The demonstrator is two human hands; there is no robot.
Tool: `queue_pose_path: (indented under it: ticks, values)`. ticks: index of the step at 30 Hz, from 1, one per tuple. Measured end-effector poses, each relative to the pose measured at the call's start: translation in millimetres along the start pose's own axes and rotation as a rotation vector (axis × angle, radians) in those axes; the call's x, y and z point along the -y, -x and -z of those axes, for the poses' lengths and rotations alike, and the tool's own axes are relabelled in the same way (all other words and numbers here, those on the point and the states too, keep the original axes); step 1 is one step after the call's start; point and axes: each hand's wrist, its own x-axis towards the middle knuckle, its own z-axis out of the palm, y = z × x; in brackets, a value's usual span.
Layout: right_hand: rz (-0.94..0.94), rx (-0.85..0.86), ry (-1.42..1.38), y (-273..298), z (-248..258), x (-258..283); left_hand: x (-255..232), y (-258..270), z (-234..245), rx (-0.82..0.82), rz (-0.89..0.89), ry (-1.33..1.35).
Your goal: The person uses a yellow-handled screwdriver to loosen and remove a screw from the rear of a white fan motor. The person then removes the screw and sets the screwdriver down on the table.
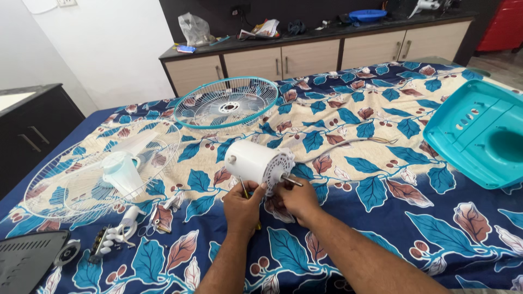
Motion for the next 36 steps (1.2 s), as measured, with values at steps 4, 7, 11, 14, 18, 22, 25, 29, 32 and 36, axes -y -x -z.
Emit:
queue_pose_path:
  ticks: [4,7,11,14,18,22,25,29,32,36]
  values:
    - [-0.073,-0.008,-0.022,1,2,2,-2,0,0,0.014,0.013,0.014]
    - [-0.09,-0.023,-0.031,1,1,4,-3,1,0,0.014,0.015,0.007]
    - [-0.044,-0.012,-0.012,4,-1,6,-2,1,-1,-0.002,0.033,-0.007]
    - [-0.105,0.014,-0.101,8,-1,8,0,1,1,-0.021,0.005,-0.101]
    - [-0.073,0.039,-0.122,7,0,10,6,-1,2,-0.025,0.028,-0.151]
    - [-0.095,-0.042,0.079,5,2,12,12,-3,2,0.022,0.035,-0.016]
    - [-0.133,-0.04,0.104,4,0,16,11,-4,3,0.019,0.056,-0.01]
    - [-0.125,-0.062,0.14,6,1,16,9,-3,2,0.04,0.038,0.011]
    - [-0.09,-0.063,0.142,7,1,15,6,-2,1,0.02,0.037,-0.012]
    - [-0.099,-0.067,0.106,4,1,8,5,-1,1,0.034,0.006,-0.026]
